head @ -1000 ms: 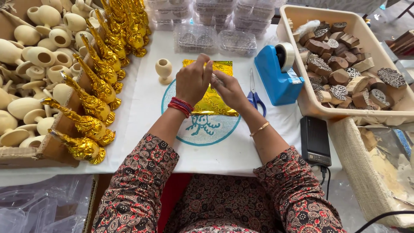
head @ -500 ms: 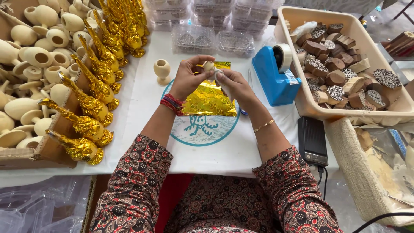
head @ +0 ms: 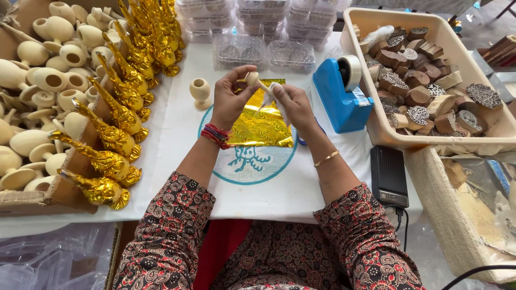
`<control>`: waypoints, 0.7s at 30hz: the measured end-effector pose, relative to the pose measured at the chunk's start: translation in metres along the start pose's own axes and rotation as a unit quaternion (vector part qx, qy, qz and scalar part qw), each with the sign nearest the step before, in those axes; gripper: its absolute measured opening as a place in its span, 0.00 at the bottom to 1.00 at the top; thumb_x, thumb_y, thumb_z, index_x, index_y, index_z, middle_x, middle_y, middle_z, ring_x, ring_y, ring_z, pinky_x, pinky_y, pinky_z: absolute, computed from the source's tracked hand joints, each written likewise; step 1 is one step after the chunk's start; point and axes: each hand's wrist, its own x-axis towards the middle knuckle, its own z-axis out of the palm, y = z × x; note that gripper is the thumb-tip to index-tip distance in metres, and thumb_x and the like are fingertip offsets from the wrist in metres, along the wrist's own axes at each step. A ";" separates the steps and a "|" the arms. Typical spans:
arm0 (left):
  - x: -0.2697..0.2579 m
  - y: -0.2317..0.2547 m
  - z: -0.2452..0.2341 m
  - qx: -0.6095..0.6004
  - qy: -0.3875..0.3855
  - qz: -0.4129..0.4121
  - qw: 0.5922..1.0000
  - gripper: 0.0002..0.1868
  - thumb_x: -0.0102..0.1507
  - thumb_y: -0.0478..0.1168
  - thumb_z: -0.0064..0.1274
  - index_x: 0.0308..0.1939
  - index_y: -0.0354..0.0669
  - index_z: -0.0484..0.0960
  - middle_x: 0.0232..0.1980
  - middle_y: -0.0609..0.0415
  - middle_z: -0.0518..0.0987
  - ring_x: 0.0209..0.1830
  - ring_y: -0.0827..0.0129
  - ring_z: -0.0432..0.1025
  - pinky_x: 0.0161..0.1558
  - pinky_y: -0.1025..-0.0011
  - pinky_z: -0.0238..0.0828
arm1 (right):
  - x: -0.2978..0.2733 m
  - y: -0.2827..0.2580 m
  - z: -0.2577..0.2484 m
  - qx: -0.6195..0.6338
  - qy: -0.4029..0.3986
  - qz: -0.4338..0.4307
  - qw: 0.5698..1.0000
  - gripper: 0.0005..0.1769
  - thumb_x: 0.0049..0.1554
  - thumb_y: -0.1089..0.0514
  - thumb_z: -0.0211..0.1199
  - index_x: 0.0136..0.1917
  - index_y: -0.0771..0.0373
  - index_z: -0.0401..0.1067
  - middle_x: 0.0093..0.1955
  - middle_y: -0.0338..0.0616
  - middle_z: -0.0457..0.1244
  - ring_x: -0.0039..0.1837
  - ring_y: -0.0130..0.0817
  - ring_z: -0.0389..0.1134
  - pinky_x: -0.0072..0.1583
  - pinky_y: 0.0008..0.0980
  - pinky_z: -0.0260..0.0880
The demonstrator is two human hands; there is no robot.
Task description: The person is wrapping small wooden bell-shaped objects in gold foil and securing them.
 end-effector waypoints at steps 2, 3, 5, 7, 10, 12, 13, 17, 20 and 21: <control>0.000 -0.002 0.003 0.011 0.008 0.014 1.000 0.20 0.66 0.30 0.61 0.62 0.35 0.79 0.49 0.56 0.83 0.48 0.79 0.78 0.51 0.81 0.77 | -0.002 -0.003 0.001 0.025 -0.036 0.029 0.999 0.21 0.69 0.47 0.57 0.52 0.68 0.75 0.38 0.33 0.65 0.39 0.19 0.63 0.41 0.24 0.63; 0.000 -0.003 0.003 0.024 0.016 0.030 0.999 0.20 0.67 0.30 0.60 0.63 0.34 0.78 0.50 0.55 0.83 0.49 0.79 0.78 0.52 0.80 0.78 | -0.002 -0.005 0.002 0.051 -0.074 0.057 0.994 0.21 0.68 0.46 0.56 0.53 0.68 0.74 0.37 0.31 0.64 0.38 0.18 0.62 0.40 0.24 0.62; 0.003 -0.001 0.002 -0.001 0.027 0.034 0.999 0.22 0.66 0.30 0.60 0.65 0.34 0.76 0.51 0.55 0.83 0.49 0.79 0.78 0.53 0.80 0.78 | -0.010 -0.019 0.017 -0.089 -0.036 -0.013 0.995 0.18 0.66 0.48 0.59 0.55 0.66 0.75 0.35 0.35 0.63 0.37 0.20 0.61 0.38 0.26 0.61; 0.005 -0.010 -0.002 -0.025 0.037 0.036 0.998 0.24 0.66 0.30 0.60 0.66 0.35 0.74 0.52 0.56 0.83 0.50 0.79 0.78 0.53 0.79 0.78 | -0.016 -0.028 0.027 -0.226 0.003 -0.082 0.971 0.17 0.64 0.50 0.62 0.57 0.65 0.76 0.33 0.39 0.63 0.35 0.22 0.60 0.36 0.29 0.59; 0.006 -0.030 -0.006 -0.070 0.039 -0.004 0.997 0.26 0.67 0.33 0.60 0.68 0.32 0.71 0.51 0.54 0.84 0.49 0.77 0.78 0.50 0.79 0.77 | -0.020 -0.034 0.034 -0.299 0.024 -0.204 0.932 0.13 0.64 0.53 0.65 0.54 0.66 0.76 0.37 0.44 0.67 0.37 0.26 0.68 0.41 0.31 0.65; 0.006 -0.035 -0.003 -0.067 0.022 -0.045 0.996 0.24 0.71 0.36 0.56 0.70 0.32 0.71 0.49 0.53 0.84 0.48 0.76 0.78 0.47 0.78 0.77 | -0.021 -0.035 0.034 -0.336 0.018 -0.157 0.929 0.11 0.63 0.53 0.65 0.51 0.64 0.77 0.36 0.47 0.68 0.35 0.32 0.69 0.40 0.36 0.65; 0.003 -0.031 -0.001 -0.068 0.022 -0.046 0.996 0.24 0.71 0.36 0.56 0.70 0.32 0.71 0.49 0.53 0.84 0.48 0.76 0.78 0.47 0.78 0.77 | -0.021 -0.035 0.033 -0.336 0.017 -0.156 0.929 0.11 0.63 0.53 0.65 0.51 0.64 0.77 0.36 0.47 0.68 0.35 0.32 0.69 0.40 0.36 0.65; -0.006 0.005 0.010 0.046 0.016 0.035 0.998 0.28 0.74 0.39 0.50 0.76 0.44 0.60 0.49 0.54 0.82 0.48 0.73 0.77 0.48 0.73 0.77 | -0.018 -0.016 0.027 -0.302 -0.061 -0.111 0.945 0.10 0.64 0.56 0.62 0.55 0.64 0.77 0.40 0.49 0.70 0.42 0.32 0.70 0.46 0.35 0.68; -0.007 0.020 0.009 0.195 0.029 0.117 0.973 0.25 0.75 0.40 0.48 0.74 0.46 0.59 0.49 0.51 0.83 0.49 0.64 0.79 0.49 0.67 0.77 | -0.009 -0.002 0.020 -0.246 -0.013 -0.203 0.948 0.10 0.66 0.58 0.60 0.57 0.65 0.76 0.48 0.47 0.71 0.50 0.26 0.71 0.52 0.33 0.71; -0.007 0.020 0.007 0.273 0.037 0.148 0.950 0.21 0.76 0.41 0.47 0.71 0.45 0.62 0.49 0.48 0.84 0.49 0.58 0.81 0.48 0.63 0.77 | -0.005 0.001 0.018 -0.214 0.057 -0.234 0.947 0.10 0.67 0.58 0.59 0.58 0.65 0.74 0.51 0.47 0.70 0.52 0.25 0.70 0.54 0.33 0.71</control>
